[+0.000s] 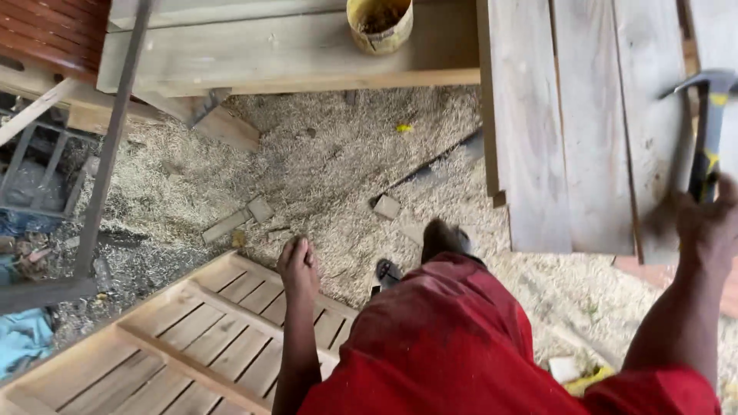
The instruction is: Hammering nails into wooden planks to assemble or repair a wooden structure.
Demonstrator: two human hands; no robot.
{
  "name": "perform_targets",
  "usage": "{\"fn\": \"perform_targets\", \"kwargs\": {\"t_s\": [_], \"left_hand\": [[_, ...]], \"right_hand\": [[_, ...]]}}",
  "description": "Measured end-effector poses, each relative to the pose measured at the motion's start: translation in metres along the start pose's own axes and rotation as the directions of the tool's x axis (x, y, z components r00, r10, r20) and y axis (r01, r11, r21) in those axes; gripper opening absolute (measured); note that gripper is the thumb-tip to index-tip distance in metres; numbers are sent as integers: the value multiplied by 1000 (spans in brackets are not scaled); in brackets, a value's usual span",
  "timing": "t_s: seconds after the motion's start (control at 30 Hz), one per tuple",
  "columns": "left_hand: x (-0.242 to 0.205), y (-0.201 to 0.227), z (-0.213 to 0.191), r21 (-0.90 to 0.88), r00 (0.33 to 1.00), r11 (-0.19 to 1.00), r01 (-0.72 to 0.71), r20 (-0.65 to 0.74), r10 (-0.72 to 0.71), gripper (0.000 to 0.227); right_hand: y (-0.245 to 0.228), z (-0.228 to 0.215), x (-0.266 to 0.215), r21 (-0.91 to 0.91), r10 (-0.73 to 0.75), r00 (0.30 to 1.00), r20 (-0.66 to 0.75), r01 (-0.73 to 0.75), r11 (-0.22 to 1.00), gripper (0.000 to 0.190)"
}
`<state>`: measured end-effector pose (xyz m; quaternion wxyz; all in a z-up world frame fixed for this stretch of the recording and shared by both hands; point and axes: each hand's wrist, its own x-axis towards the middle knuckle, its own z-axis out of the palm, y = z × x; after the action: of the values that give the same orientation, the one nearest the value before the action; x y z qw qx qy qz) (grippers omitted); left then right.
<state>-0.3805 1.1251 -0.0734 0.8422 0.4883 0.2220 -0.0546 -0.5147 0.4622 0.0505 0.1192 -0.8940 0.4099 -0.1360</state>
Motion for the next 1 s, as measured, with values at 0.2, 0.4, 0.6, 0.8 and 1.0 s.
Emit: {"fn": "perform_targets", "kwargs": {"t_s": [0.2,0.4,0.6,0.8,1.0], "left_hand": [[72,27,43,-78,988,997,24,155,-12,10],[145,37,130,-35,933,990,135,340,-115,20],[209,53,234,-18,822,970,244,534,-197,22],[268,48,330,-72,716,927,368,658,-233,14],[299,53,482,324,717,946,2,659,-227,26]], "right_hand": [[54,83,10,328,27,994,-104,8,945,39],[56,111,11,812,372,918,136,-318,489,56],[-23,65,-10,36,531,843,-86,-530,847,46],[-76,53,-58,257,644,754,-129,-602,756,58],[-58,111,-153,431,562,681,-469,-380,819,51]]}}
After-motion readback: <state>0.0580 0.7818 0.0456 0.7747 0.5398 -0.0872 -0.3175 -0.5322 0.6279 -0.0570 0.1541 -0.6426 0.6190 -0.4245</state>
